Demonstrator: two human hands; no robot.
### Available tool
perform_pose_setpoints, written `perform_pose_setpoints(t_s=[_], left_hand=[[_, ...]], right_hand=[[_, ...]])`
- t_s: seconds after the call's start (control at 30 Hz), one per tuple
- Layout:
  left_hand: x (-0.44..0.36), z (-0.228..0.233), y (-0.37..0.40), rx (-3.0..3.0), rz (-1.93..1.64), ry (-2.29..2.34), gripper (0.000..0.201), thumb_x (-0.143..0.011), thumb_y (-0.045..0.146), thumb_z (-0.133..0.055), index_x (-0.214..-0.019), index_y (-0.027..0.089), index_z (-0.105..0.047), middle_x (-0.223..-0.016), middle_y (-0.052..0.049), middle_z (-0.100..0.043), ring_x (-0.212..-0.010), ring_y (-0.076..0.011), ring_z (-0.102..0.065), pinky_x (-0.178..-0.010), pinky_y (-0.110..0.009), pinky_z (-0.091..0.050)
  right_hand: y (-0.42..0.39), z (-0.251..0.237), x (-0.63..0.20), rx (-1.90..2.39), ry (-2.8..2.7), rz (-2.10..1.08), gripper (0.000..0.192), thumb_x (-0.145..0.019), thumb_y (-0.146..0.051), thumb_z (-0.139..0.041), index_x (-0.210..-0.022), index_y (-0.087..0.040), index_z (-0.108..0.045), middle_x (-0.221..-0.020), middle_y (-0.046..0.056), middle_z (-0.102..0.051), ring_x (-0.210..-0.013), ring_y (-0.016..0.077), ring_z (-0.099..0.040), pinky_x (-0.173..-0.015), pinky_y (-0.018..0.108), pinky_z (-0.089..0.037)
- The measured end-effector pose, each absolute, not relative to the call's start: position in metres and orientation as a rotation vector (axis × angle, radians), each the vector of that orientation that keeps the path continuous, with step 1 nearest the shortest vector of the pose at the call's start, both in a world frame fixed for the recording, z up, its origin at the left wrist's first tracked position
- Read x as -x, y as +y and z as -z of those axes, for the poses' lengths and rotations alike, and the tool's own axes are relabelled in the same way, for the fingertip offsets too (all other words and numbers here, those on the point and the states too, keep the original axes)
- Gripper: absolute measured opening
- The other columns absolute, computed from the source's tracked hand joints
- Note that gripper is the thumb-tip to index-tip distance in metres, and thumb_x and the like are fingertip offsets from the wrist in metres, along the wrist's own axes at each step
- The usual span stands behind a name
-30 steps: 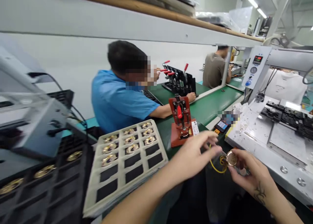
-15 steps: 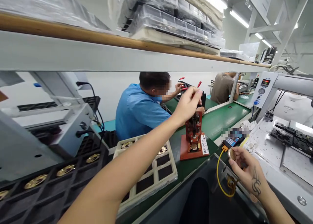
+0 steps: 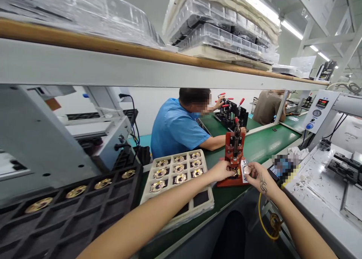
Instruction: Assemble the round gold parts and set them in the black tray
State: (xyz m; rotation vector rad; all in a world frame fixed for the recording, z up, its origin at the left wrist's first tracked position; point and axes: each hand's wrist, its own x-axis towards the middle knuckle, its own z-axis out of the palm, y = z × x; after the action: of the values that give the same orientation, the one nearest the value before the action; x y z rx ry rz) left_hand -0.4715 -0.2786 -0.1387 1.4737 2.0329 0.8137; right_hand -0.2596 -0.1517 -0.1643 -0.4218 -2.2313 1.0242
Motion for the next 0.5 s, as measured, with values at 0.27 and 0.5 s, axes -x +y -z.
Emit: perform_pose_setpoints(t_s=[0.27, 0.5], left_hand=[[0.464, 0.149, -0.266, -1.498, -0.865, 2.019, 0.031, -0.105, 0.04, -0.072, -0.122, 0.015, -0.071, -0.119, -0.007, -0.074, -0.099, -0.0239, -0.074, -0.085, -0.041, -0.065], [0.5, 0.121, -0.323, -1.485, -0.999, 2.068, 0.018, -0.084, 0.031, -0.081, -0.092, 0.016, -0.075, -0.067, 0.006, -0.054, -0.064, -0.0145, -0.053, -0.062, -0.027, -0.044]], right_hand=[[-0.135, 0.191, 0.27, 0.411, -2.334, -1.02, 0.018, -0.094, -0.025, -0.067, -0.11, -0.018, -0.066, -0.085, -0.001, -0.063, -0.068, 0.015, -0.058, -0.066, 0.029, -0.05], [-0.128, 0.205, 0.313, 0.29, -2.486, -1.005, 0.026, -0.101, -0.039, -0.077, -0.116, -0.017, -0.072, -0.114, 0.006, -0.072, -0.098, 0.0225, -0.07, -0.089, 0.043, -0.06]])
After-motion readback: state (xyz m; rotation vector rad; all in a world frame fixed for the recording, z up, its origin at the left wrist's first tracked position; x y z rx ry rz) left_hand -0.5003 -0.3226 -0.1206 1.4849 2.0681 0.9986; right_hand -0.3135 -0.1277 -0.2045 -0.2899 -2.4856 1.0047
